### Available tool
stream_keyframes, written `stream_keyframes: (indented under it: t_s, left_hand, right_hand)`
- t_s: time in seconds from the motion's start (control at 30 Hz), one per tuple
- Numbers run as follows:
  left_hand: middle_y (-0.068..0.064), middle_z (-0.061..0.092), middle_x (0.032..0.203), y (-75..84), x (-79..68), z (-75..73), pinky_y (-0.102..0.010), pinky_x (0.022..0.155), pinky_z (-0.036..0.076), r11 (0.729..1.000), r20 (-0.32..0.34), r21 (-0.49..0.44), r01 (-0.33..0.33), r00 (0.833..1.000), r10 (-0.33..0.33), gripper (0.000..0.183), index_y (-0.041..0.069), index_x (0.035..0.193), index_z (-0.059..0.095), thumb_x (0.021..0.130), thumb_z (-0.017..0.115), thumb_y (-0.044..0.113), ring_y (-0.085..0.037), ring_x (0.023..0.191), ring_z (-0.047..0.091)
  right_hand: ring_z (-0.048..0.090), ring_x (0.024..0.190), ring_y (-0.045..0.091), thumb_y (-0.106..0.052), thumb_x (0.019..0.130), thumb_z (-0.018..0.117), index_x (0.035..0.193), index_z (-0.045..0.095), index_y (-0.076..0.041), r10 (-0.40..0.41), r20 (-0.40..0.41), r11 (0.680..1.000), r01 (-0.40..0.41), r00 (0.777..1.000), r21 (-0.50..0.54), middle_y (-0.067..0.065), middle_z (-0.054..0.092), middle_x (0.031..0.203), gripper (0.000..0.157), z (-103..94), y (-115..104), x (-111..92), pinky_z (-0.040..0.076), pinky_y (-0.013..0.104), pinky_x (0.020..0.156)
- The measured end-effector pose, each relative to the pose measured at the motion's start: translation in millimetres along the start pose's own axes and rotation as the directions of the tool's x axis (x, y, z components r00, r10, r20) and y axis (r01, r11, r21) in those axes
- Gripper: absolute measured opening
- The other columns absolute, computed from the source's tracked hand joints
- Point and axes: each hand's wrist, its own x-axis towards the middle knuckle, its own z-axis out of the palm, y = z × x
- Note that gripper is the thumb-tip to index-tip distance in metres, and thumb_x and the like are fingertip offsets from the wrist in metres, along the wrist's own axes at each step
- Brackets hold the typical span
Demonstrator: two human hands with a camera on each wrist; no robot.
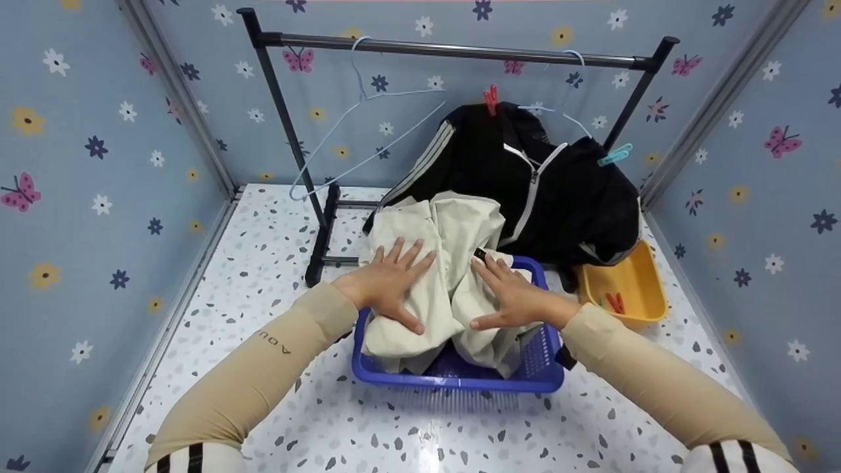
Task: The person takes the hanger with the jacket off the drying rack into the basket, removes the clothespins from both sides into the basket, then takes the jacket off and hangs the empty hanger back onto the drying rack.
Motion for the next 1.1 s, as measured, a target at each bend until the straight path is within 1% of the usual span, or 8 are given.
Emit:
stream_keyframes:
  t_s: [0.2,0.5,0.7,0.83,0.9,1.0,1.03,1.1]
  left_hand:
    - [-0.02,-0.015,0.19,5.8,4.8,14.6,-0.08,0.139,0.004,0.998,0.064,0.063,0.024,0.998,-0.028,0.149,0.021,0.183,-0.006,0.081,0.084,0.084,-0.06,0.173,-0.012]
    - [-0.021,-0.013,0.19,16.3,10.8,22.2,-0.08,0.139,0.007,0.987,0.119,0.146,0.074,0.989,-0.091,0.151,0.02,0.183,-0.005,0.08,0.083,0.086,-0.059,0.174,-0.012]
    - [-0.025,-0.01,0.19,10.2,21.8,38.4,-0.084,0.136,0.008,0.989,0.116,0.127,0.072,0.989,-0.087,0.157,0.018,0.183,-0.002,0.074,0.087,0.087,-0.063,0.172,-0.011]
    - [-0.025,-0.008,0.19,9.2,22.8,44.2,-0.085,0.136,0.007,0.989,0.1,0.133,0.064,0.992,-0.078,0.158,0.018,0.183,0.0,0.072,0.087,0.088,-0.063,0.172,-0.01]
    - [-0.025,-0.008,0.19,13.2,19.3,40.9,-0.084,0.137,0.007,0.989,0.1,0.137,0.063,0.992,-0.077,0.155,0.018,0.183,0.001,0.074,0.087,0.086,-0.062,0.173,-0.009]
    - [-0.024,-0.006,0.19,18.1,13.6,36.4,-0.082,0.138,0.009,0.988,0.091,0.142,0.06,0.993,-0.074,0.151,0.019,0.183,0.003,0.077,0.088,0.082,-0.061,0.173,-0.007]
    - [-0.023,-0.006,0.191,18.2,12.9,36.3,-0.081,0.138,0.009,0.988,0.087,0.142,0.06,0.994,-0.073,0.15,0.019,0.183,0.003,0.078,0.088,0.082,-0.061,0.174,-0.007]
    - [-0.023,-0.006,0.191,18.1,11.5,36.2,-0.08,0.139,0.01,0.988,0.083,0.14,0.059,0.994,-0.072,0.147,0.02,0.183,0.003,0.079,0.087,0.082,-0.06,0.174,-0.007]
  right_hand:
    - [-0.002,0.176,0.054,-0.063,0.093,0.087,0.182,0.002,-0.01,0.051,0.1,0.991,-0.039,0.994,-0.126,0.028,-0.003,0.189,0.134,6.2,-0.7,6.8,0.01,0.078,0.139]
    - [0.004,0.177,0.052,-0.076,0.09,0.081,0.183,0.004,-0.011,0.106,0.226,0.935,-0.019,0.968,-0.354,0.027,0.0,0.189,0.137,23.4,-6.3,9.9,0.012,0.074,0.141]
    - [0.006,0.177,0.052,-0.077,0.092,0.079,0.183,0.007,-0.012,0.113,0.272,0.927,-0.003,0.955,-0.374,0.029,0.005,0.189,0.132,29.5,-3.1,17.0,0.014,0.074,0.141]
    - [0.014,0.174,0.057,-0.071,0.098,0.076,0.182,0.014,-0.009,0.054,0.277,0.962,0.025,0.959,-0.274,0.032,0.013,0.187,0.121,18.0,-1.0,16.7,0.018,0.076,0.14]
    - [0.037,0.168,0.052,-0.07,0.101,0.072,0.176,0.032,-0.003,-0.06,0.229,0.977,0.104,0.972,-0.184,0.031,0.036,0.18,0.108,11.2,11.4,21.9,0.032,0.069,0.137]
    - [0.071,0.135,0.046,-0.058,0.104,0.074,0.148,0.065,0.004,-0.151,0.029,0.982,0.153,0.988,-0.111,0.028,0.072,0.147,0.077,-9.4,10.2,21.2,0.057,0.061,0.117]
    - [0.077,0.121,0.042,-0.055,0.104,0.076,0.137,0.072,0.004,-0.147,-0.059,0.986,0.141,0.987,-0.091,0.025,0.079,0.133,0.068,-16.1,9.4,21.6,0.062,0.058,0.108]
    - [0.079,0.103,0.037,-0.051,0.101,0.081,0.122,0.075,0.002,-0.089,-0.239,0.996,0.085,0.967,-0.028,0.022,0.082,0.115,0.057,-27.9,9.0,23.2,0.064,0.055,0.095]
